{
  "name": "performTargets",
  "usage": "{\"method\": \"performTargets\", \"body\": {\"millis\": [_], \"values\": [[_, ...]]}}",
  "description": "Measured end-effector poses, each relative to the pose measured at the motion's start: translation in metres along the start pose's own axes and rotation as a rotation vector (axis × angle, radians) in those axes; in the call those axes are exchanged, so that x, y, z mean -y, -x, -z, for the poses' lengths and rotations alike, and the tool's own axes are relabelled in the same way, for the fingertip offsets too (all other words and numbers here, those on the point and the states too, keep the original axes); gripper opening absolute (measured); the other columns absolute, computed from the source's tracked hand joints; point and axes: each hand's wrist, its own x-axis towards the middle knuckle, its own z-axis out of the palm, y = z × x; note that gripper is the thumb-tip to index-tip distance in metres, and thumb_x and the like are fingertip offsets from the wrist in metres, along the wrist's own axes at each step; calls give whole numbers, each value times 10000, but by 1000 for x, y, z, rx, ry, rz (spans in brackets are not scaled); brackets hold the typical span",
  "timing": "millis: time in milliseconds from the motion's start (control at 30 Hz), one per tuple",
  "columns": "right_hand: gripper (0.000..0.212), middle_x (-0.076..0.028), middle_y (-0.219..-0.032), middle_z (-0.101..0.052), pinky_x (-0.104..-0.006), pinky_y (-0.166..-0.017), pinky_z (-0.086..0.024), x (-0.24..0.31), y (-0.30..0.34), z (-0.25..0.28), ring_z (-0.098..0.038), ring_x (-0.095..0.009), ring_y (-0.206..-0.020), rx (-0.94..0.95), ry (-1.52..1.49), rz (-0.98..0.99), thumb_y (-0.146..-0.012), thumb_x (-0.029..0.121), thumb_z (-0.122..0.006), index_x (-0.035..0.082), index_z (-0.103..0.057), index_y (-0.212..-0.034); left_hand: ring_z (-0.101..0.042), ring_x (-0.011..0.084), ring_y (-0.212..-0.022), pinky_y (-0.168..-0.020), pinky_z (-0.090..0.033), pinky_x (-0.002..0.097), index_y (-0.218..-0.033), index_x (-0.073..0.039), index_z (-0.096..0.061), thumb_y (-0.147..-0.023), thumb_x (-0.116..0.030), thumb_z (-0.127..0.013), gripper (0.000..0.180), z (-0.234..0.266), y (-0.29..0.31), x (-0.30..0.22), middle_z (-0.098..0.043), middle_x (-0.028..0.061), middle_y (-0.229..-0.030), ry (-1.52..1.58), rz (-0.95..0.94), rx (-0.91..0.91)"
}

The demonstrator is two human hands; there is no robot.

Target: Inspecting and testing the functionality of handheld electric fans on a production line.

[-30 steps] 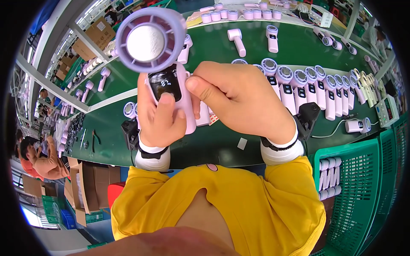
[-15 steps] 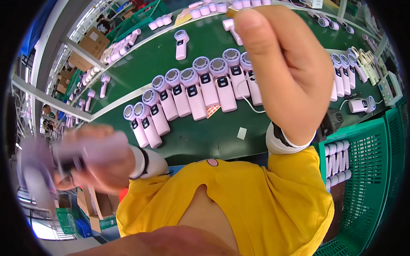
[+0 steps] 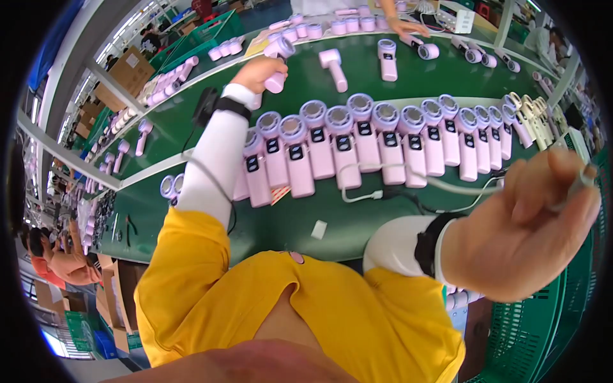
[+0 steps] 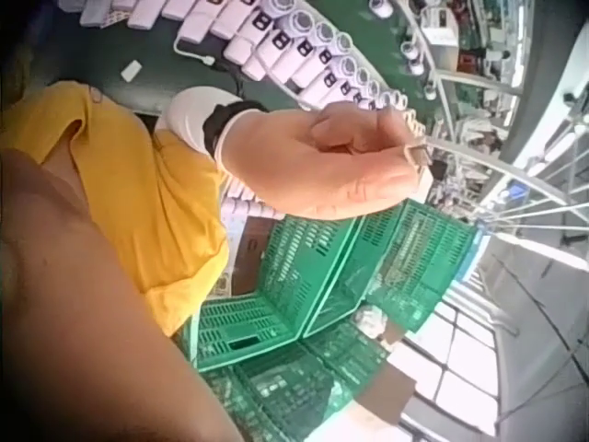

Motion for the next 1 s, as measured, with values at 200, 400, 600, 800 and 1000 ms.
{"method": "performTargets", "body": {"millis": [200,400,600,800,1000], "values": [[281,7,-535,-281,-235,-458,-161,-3,-5,13,-221,-72,-498,51,-164,-52,-876,179,-368,-54,-516,-824,-555,262,-933,-783,-441,300,-878,19,-607,-643,-333,-611,424,-54,-102,80,-574,201,-979,-1177,302,-110],[299,-1,-545,-278,-239,-463,-159,-1,-9,15,-228,-81,-510,172,-244,-114,-877,192,-348,-55,-509,-828,-555,282,-909,-764,-432,352,-936,-27,-580,-674,-402,-562,458,11,-74,32,-580,180,-968,-1011,-60,352],[289,-8,-544,-256,-244,-472,-159,-6,-4,11,-220,-87,-510,274,-329,-180,-869,186,-346,-55,-504,-841,-521,333,-697,-582,-398,396,-773,-12,-510,-686,-174,-555,188,33,125,-59,-531,189,-736,-724,-392,-528],[273,-26,-548,-277,-253,-478,-180,-8,9,-9,-231,-90,-514,365,-393,-71,-856,169,-358,-57,-509,-825,-496,343,-656,-567,-400,413,-728,7,-527,-708,-152,-535,160,35,337,88,-527,199,-754,-1120,-130,-1268],[270,-62,-570,-374,-244,-488,-215,-17,26,-30,-242,-92,-507,405,-360,-171,-855,162,-375,-60,-524,-815,-507,339,-586,-571,-417,392,-749,37,-532,-719,-241,-564,281,44,379,124,-535,178,-634,-740,305,-1115]]}}
